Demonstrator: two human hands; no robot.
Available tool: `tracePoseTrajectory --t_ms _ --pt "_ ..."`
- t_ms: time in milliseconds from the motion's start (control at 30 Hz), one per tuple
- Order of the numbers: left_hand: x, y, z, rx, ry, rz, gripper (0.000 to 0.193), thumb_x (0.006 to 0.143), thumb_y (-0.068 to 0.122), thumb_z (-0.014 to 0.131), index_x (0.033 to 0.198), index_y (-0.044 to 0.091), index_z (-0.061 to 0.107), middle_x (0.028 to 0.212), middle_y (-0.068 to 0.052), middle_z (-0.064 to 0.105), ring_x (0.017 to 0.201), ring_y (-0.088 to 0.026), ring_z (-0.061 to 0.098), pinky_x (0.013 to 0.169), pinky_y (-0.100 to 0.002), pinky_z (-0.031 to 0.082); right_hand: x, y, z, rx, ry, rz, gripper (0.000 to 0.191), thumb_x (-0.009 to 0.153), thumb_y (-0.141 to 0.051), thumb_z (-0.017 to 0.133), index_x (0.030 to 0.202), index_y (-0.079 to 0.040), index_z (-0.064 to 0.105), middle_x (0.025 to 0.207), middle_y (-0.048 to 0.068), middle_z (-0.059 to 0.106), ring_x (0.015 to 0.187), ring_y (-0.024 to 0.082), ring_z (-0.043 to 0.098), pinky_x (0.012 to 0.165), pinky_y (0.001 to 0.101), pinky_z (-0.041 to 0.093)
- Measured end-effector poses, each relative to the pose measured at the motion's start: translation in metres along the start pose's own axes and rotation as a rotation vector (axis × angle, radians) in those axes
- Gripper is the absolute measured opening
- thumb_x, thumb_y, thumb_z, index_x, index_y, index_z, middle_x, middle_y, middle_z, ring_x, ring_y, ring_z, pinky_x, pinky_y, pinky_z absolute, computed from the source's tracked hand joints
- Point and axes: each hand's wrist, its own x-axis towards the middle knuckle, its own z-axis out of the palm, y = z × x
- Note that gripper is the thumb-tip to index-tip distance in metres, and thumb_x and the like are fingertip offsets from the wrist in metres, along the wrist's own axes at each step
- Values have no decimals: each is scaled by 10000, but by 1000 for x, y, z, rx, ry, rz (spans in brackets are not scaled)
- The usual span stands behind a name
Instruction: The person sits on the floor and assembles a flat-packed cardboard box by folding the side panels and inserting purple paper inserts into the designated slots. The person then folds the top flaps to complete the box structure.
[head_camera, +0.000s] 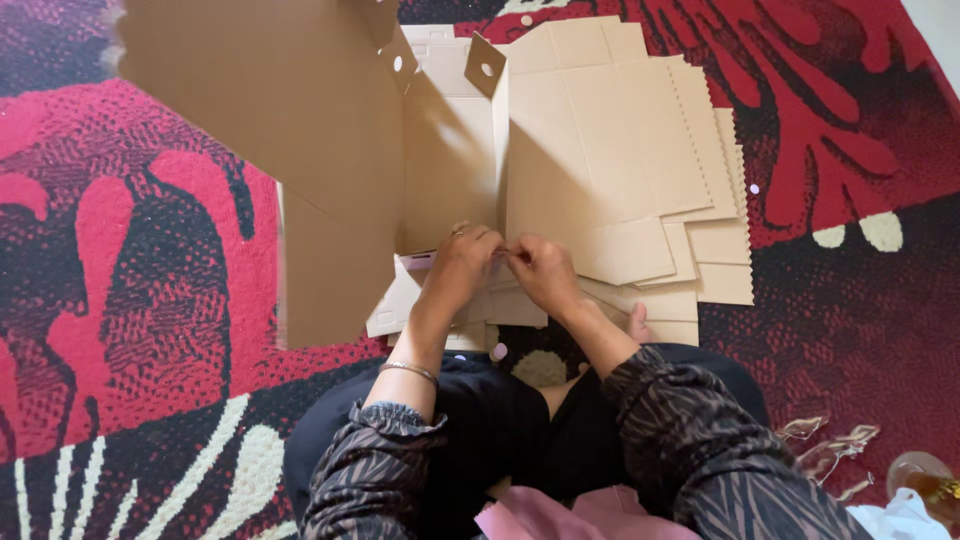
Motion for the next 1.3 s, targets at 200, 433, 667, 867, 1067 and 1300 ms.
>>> tracePoseTrajectory --t_ms 200,433,667,867,1067,1300 --pt "1 -16 -23 59 -190 -10 110 867 36 675 848 140 705 865 -40 708 959 -265 678 1179 -598 287 12 2 -29 -84 -103 -184 129 857 -113 752 977 -76 725 983 126 737 916 303 709 813 410 558" --pt "-12 -12 -88 145 -410 -352 152 708 51 762 743 198 780 820 4 747 1243 -240 555 1184 -680 2 26 5 -62 -412 -5 -548 516 747 -181 773 1261 -158 726 1358 117 648 1304 375 525 1092 588 246" --pt "-17 -10 -99 303 -535 -543 416 648 38 747 1001 253 796 1074 -39 737 1393 -287 422 1143 -704 -102 22 11 -39 -431 -216 -414 168 918 -251 702 1064 -207 772 1048 -5 714 1067 207 658 1169 588 273" --pt "-10 10 -57 196 -578 -348 677 726 144 638 1403 169 622 1196 -153 710 1282 -330 565 1271 -582 105 20 12 -29 -329 -125 -461 155 944 -256 682 1044 -164 757 1041 26 693 1055 247 651 1012 481 437" --pt "-27 -9 -98 133 -145 -168 586 587 94 730 1173 110 705 1266 -147 665 1261 -431 532 1102 -571 290 19 10 -34 -256 -122 -361 157 969 -243 670 1047 -129 744 1047 65 676 1014 297 629 933 454 467" --pt "-64 -32 -74 232 -28 -913 290 938 199 646 1195 71 683 1222 -188 654 1156 -375 640 1024 -447 492 33 16 -39 -281 70 -418 106 991 -149 642 984 -95 733 968 75 702 929 303 597 959 456 385"
